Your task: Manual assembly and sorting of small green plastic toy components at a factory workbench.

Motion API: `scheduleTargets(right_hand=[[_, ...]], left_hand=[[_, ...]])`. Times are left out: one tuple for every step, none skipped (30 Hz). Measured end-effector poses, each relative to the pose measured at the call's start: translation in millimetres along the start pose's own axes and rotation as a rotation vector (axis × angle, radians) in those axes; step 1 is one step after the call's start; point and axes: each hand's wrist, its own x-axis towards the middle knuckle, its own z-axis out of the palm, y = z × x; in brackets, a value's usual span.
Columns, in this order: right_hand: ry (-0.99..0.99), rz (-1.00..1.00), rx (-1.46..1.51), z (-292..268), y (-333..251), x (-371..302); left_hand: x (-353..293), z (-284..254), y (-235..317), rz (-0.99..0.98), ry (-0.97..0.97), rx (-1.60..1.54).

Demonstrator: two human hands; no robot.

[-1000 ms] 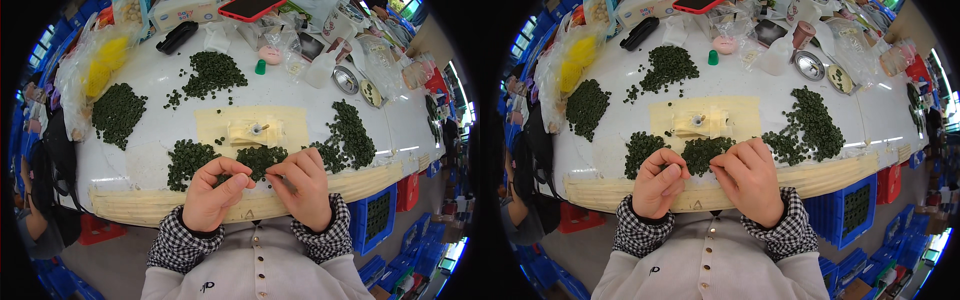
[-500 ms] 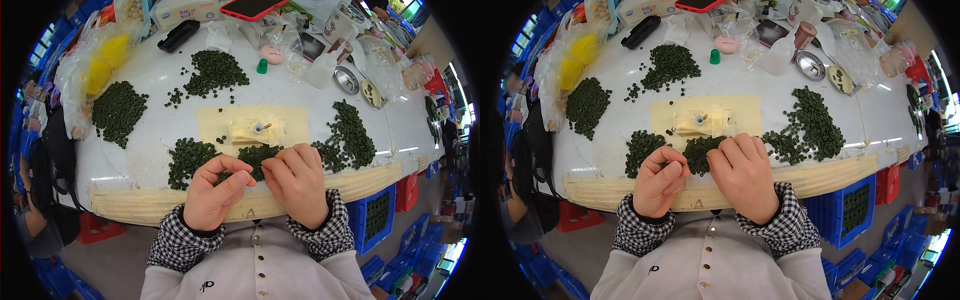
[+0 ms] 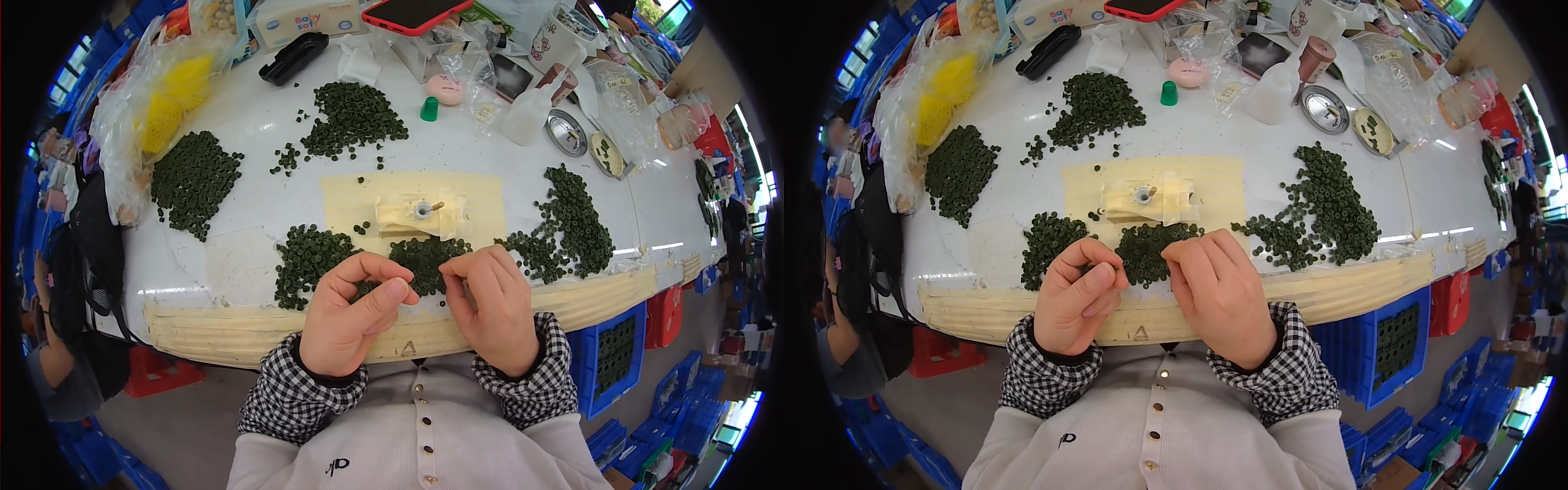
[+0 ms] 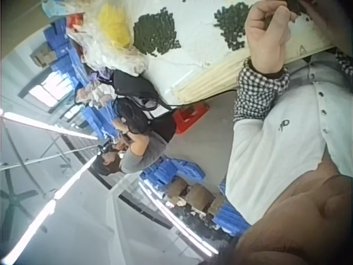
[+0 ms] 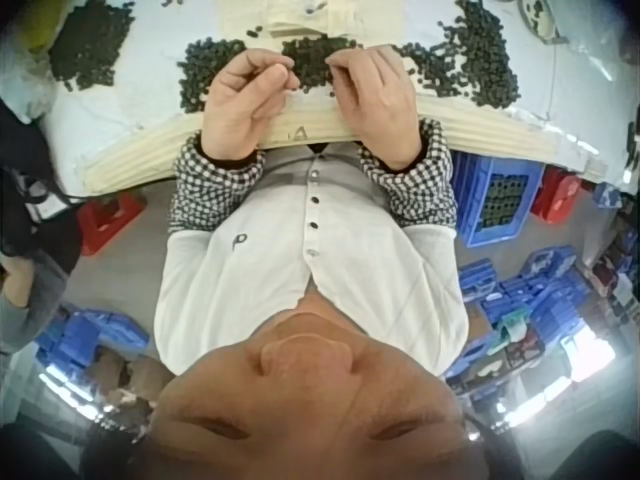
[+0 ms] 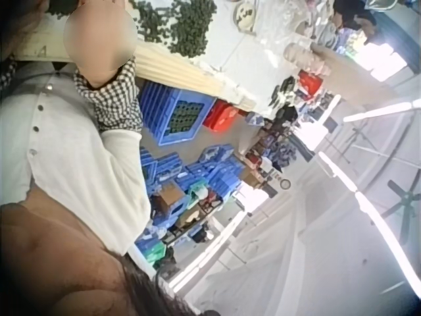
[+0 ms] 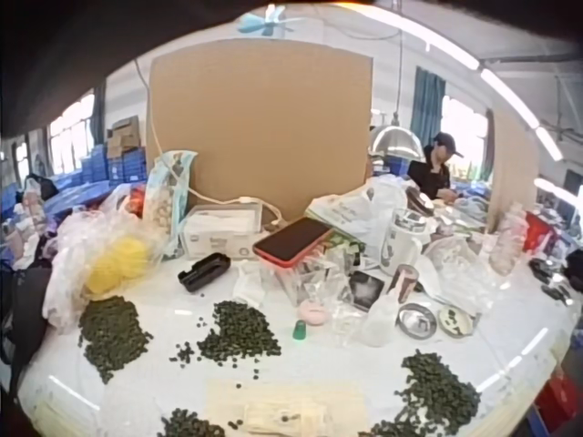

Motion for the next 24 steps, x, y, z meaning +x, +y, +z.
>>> scheduleTargets(right_hand=[[0.003,0.002,0.001,-0.3,-0.8,0.7],[0.005,0.004,0.002,-0.6,-1.6,1.6],[0.008,0.006,0.004,-0.7,-2.0,2.0],[0.004,0.010,0.013,-0.4,-1.2,1.4],[-0.001,0.014,0.021,0.0,0.0,0.2],[-0.005,0.018,0.030,0.2,0.8,-0.5],[0.009,0.027,0.045,0.5,0.7,-0.4],[0.022,0.037,0.060,1.0,0.4,-0.2],[0.036,0.046,0.075,1.4,0.1,0.0],[0.043,0.073,0.085,1.7,-1.1,-0.1],[0.050,0.099,0.095,1.6,-2.9,-0.2],[0.057,0.126,0.104,1.3,-4.0,-0.3],[0.043,0.124,0.102,0.5,-3.9,-0.7],[0.030,0.122,0.099,-0.6,-3.4,-1.2],[0.016,0.121,0.096,-1.5,-3.0,-1.5],[0.005,0.119,0.084,-2.6,-3.1,-1.3],[-0.006,0.118,0.072,-3.7,-3.4,-0.9],[-0.017,0.116,0.060,-4.3,-3.1,-0.5],[-0.002,0.079,0.056,-4.1,-1.6,0.0],[0.012,0.043,0.052,-3.4,0.8,0.8],[0.026,0.006,0.048,-2.6,2.3,1.0],[0.035,0.017,0.057,-2.3,2.0,0.6],[0.043,0.028,0.066,-1.9,1.4,0.2],[0.051,0.039,0.076,-1.7,0.7,-0.1]], left_hand=[[0.2,-0.2,-0.2,0.004,-0.003,-0.001],[0.5,-0.5,-0.6,0.007,-0.007,-0.003],[0.7,-0.6,-0.8,0.011,-0.010,-0.004],[0.8,-0.4,-1.0,0.011,-0.009,-0.004],[0.8,0.0,-1.1,0.011,-0.007,-0.004],[0.9,0.2,-1.2,0.010,-0.006,-0.003],[0.9,0.0,-1.0,0.010,-0.008,-0.002],[0.8,-0.2,-0.8,0.010,-0.010,0.001],[0.8,-0.4,-0.7,0.010,-0.012,0.003],[0.7,-0.4,-0.7,0.010,-0.011,0.003],[0.5,-0.4,-0.7,0.010,-0.011,0.002],[0.5,-0.3,-0.6,0.010,-0.010,0.002],[0.4,0.0,-0.6,0.012,-0.008,0.004],[0.4,0.3,-0.5,0.014,-0.006,0.006],[0.5,0.4,-0.5,0.016,-0.004,0.008],[0.6,0.4,-0.6,0.015,-0.005,0.009],[0.7,0.2,-0.6,0.014,-0.006,0.010],[0.7,-0.1,-0.7,0.013,-0.006,0.010],[0.6,-0.3,-0.8,0.013,-0.007,0.008],[0.5,-0.5,-0.9,0.013,-0.007,0.006],[0.4,-0.7,-1.0,0.014,-0.008,0.004],[0.4,-0.5,-0.8,0.014,-0.008,0.004],[0.4,-0.2,-0.7,0.015,-0.008,0.004],[0.5,0.1,-0.6,0.015,-0.008,0.004]])
